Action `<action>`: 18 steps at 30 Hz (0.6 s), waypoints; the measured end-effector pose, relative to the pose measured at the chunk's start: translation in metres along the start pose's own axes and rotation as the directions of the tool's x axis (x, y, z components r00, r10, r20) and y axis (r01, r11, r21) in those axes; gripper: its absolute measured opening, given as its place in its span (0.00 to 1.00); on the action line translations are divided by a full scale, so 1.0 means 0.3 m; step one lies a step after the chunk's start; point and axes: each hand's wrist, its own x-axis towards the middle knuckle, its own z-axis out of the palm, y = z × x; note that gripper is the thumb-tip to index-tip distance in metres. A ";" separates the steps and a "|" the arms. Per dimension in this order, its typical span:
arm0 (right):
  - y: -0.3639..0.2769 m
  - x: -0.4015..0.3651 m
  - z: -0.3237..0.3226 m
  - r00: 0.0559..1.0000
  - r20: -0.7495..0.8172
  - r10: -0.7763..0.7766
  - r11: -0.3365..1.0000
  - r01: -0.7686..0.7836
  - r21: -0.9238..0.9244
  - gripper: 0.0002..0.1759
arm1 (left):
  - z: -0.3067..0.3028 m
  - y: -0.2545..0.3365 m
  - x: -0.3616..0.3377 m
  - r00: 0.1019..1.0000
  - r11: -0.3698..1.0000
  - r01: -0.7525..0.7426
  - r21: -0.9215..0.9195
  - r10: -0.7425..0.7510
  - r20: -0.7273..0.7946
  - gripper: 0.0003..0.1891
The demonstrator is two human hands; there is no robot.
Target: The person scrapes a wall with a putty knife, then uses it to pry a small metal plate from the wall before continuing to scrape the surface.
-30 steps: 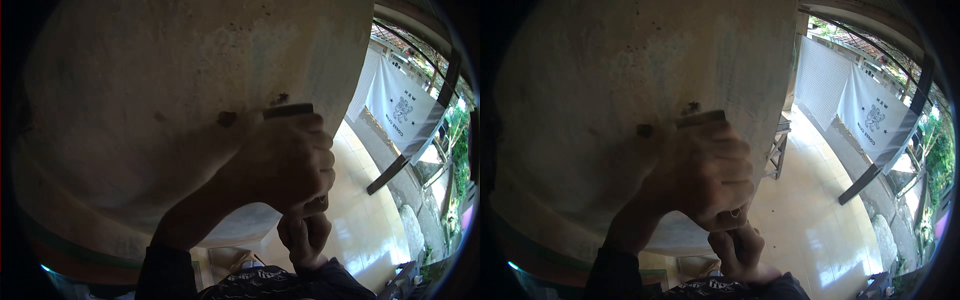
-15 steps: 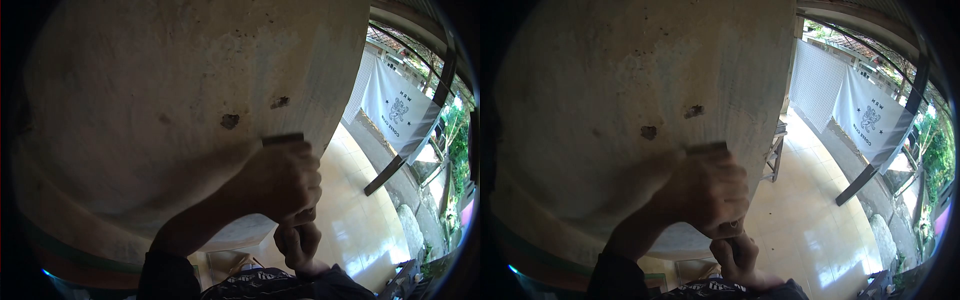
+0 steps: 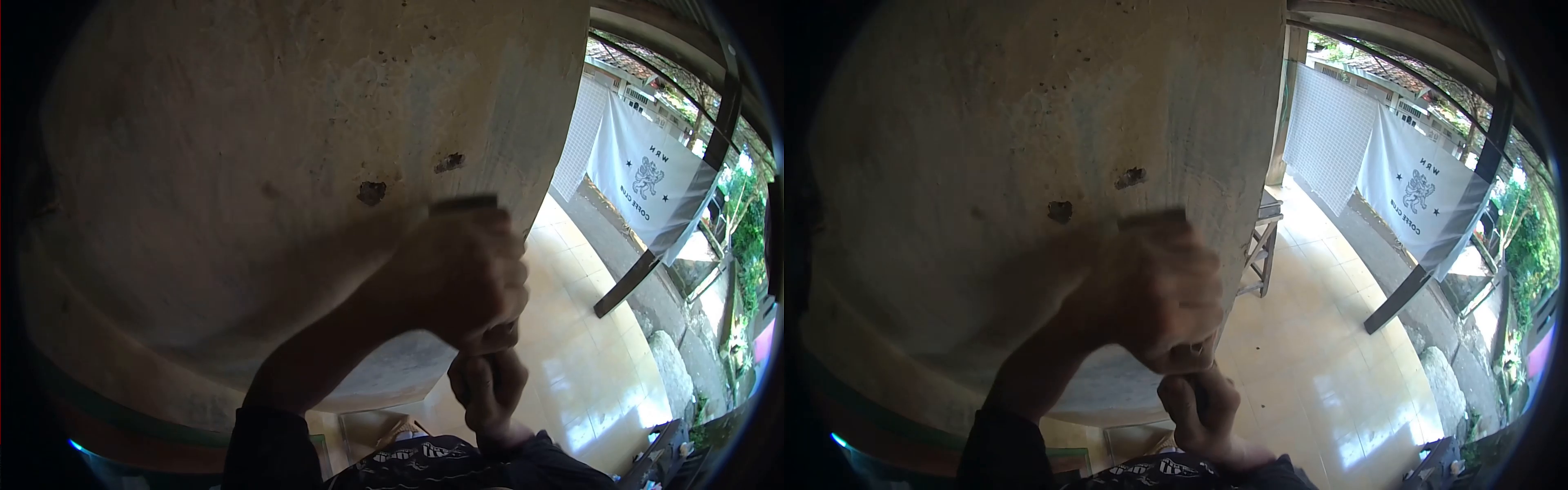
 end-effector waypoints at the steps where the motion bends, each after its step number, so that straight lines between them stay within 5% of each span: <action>1: -0.031 0.033 0.009 1.000 -0.014 -0.023 1.000 0.023 0.003 0.11 | -0.018 -0.011 0.024 1.000 1.000 0.003 -0.004 -0.003 -0.002 0.11; 5: -0.040 0.051 0.021 0.995 0.027 -0.092 0.996 0.092 -0.007 0.18 | -0.028 -0.001 0.037 0.995 0.998 0.063 0.016 -0.062 -0.078 0.10; 12: -0.073 0.063 0.027 1.000 0.023 -0.019 0.995 0.016 0.094 0.11 | -0.068 -0.035 0.068 0.996 1.000 0.008 0.014 -0.007 -0.091 0.10; 15: -0.035 0.053 0.035 0.991 0.020 -0.130 0.990 0.131 -0.058 0.19 | -0.047 -0.008 0.047 0.992 0.995 0.057 0.082 -0.047 -0.115 0.10; 18: 0.006 0.014 0.041 0.997 0.019 -0.077 0.993 0.079 -0.092 0.20 | -0.013 0.019 0.012 0.984 0.999 0.031 -0.009 -0.032 -0.177 0.09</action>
